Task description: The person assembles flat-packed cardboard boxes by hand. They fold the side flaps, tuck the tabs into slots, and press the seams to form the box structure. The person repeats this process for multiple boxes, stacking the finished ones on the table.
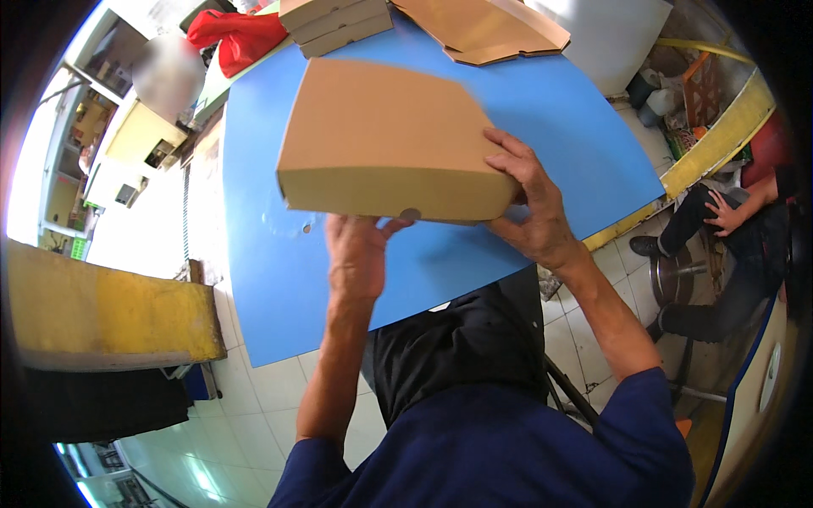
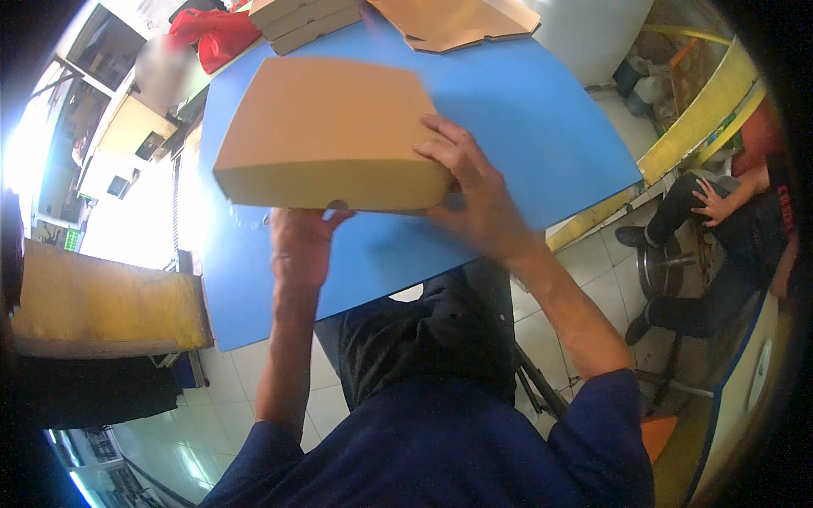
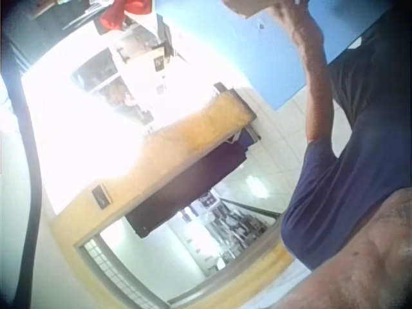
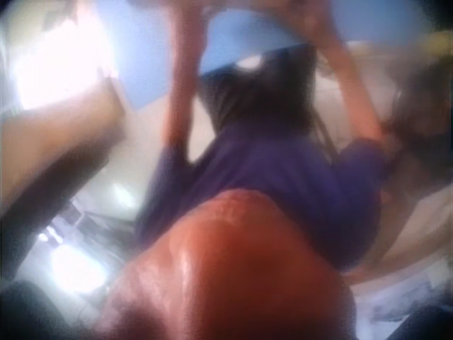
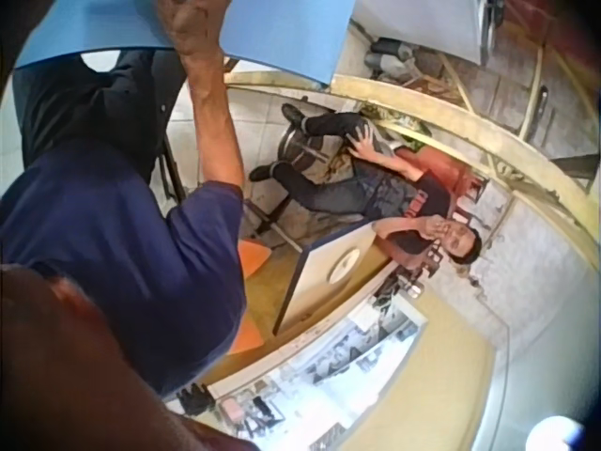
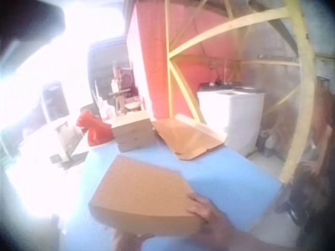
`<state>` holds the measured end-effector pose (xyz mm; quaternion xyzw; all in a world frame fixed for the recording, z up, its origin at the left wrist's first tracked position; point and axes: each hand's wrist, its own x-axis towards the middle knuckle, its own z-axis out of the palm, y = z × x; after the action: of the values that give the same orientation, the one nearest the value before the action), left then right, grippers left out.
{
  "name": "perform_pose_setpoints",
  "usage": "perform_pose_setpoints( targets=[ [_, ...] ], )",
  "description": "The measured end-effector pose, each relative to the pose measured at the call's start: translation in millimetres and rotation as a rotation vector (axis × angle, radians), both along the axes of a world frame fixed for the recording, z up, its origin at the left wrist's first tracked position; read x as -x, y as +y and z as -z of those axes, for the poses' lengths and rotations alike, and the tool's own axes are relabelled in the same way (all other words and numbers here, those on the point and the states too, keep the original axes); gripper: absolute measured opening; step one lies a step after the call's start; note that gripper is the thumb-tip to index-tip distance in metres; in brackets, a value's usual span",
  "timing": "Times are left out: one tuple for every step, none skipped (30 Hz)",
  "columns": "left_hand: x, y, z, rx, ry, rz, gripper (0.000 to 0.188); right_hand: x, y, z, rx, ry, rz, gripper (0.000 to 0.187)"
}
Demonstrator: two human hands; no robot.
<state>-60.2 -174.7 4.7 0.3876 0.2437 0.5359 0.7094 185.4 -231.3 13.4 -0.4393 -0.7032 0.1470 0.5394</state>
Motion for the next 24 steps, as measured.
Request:
perform_pose_setpoints(
  targets=[
    [-17.5, -7.2, 4.6, 0.035, 0.015, 0.042, 0.047, 4.1, 0.5, -2.3, -0.002, 0.022, -0.022, 0.066],
    [-31.0, -13.7, 8.1, 0.073, 0.029, 0.082, 0.050, 8.3, -0.2, -4.6, -0.002, 0.043, -0.046, 0.066],
    [-39.3, -15.2, 7.8, 0.083, -0.068, 0.181, 0.054, 10.1, -0.9, -6.6, -0.001, 0.065, -0.070, 0.066],
    [-47.1, -14.8, 5.5, 0.093, -0.166, 0.280, 0.058, 9.3, -1.3, -8.7, 0.012, 0.059, -0.066, 0.067],
    [-53.4, -14.8, 3.3, 0.101, -0.261, 0.382, 0.062, 7.3, -1.3, -10.2, 0.022, 0.055, -0.058, 0.067],
    [-58.0, -16.2, 2.4, 0.137, -0.248, 0.299, 0.064, 5.5, -1.2, -11.0, 0.032, 0.051, -0.050, 0.067],
    [-62.2, -17.4, 1.6, 0.173, -0.235, 0.217, 0.066, 4.0, -1.3, -11.3, 0.046, 0.064, -0.053, 0.068],
    [-66.0, -18.3, 0.0, 0.209, -0.223, 0.133, 0.068, 2.2, -1.4, -12.1, 0.062, 0.076, -0.058, 0.069],
    [-67.2, -18.6, -2.5, 0.225, -0.290, 0.148, 0.067, 0.9, -1.5, -13.0, 0.077, 0.088, -0.062, 0.069],
    [-66.6, -18.5, -5.7, 0.241, -0.357, 0.162, 0.065, 2.4, -1.0, -12.7, 0.044, 0.035, -0.034, 0.069],
    [-66.9, -18.2, -9.1, 0.256, -0.421, 0.180, 0.064, 7.0, 0.0, -11.1, 0.009, -0.016, -0.003, 0.070],
    [-69.7, -19.0, -13.5, 0.282, -0.401, 0.157, 0.061, 10.5, 0.0, -10.5, -0.025, -0.067, 0.026, 0.070],
    [-72.6, -20.0, -18.3, 0.308, -0.382, 0.133, 0.058, 12.7, -1.5, -12.4, -0.006, -0.101, 0.058, 0.070],
    [-72.2, -19.8, -21.4, 0.328, -0.361, 0.100, 0.055, 17.0, -2.0, -15.7, 0.008, -0.133, 0.080, 0.071],
    [-68.5, -17.4, -19.6, 0.280, -0.310, 0.188, 0.053, 20.4, -2.7, -17.5, 0.023, -0.165, 0.100, 0.071],
    [-61.7, -13.4, -15.5, 0.231, -0.258, 0.273, 0.052, 21.8, -4.2, -16.8, -0.003, -0.210, 0.151, 0.072],
    [-56.9, -7.8, -18.5, 0.170, -0.206, 0.355, 0.050, 19.7, -2.8, -16.9, -0.040, -0.258, 0.199, 0.072],
    [-50.8, -7.5, -22.6, 0.139, -0.135, 0.392, 0.051, 15.9, 0.1, -18.0, -0.079, -0.304, 0.247, 0.072],
    [-43.4, -11.2, -28.8, 0.108, -0.063, 0.426, 0.052, 7.8, 2.9, -19.8, -0.148, -0.310, 0.290, 0.072],
    [-37.4, -10.0, -35.7, 0.073, 0.012, 0.460, 0.053, -5.4, 5.8, -22.4, -0.223, -0.314, 0.335, 0.072],
    [-29.8, -4.2, -38.8, 0.100, -0.057, 0.407, 0.055, -17.6, 8.0, -25.1, -0.292, -0.317, 0.382, 0.072],
    [-17.4, 4.3, -41.1, 0.126, -0.126, 0.355, 0.057, -25.4, 11.9, -29.5, -0.322, -0.348, 0.415, 0.068],
    [-5.4, 14.3, -41.3, 0.159, -0.199, 0.321, 0.060, -33.8, 11.8, -30.1, -0.301, -0.387, 0.420, 0.064],
    [8.6, 29.0, -46.5, 0.214, -0.320, 0.375, 0.064, -39.6, 13.0, -30.3, -0.283, -0.431, 0.417, 0.059]
  ],
)
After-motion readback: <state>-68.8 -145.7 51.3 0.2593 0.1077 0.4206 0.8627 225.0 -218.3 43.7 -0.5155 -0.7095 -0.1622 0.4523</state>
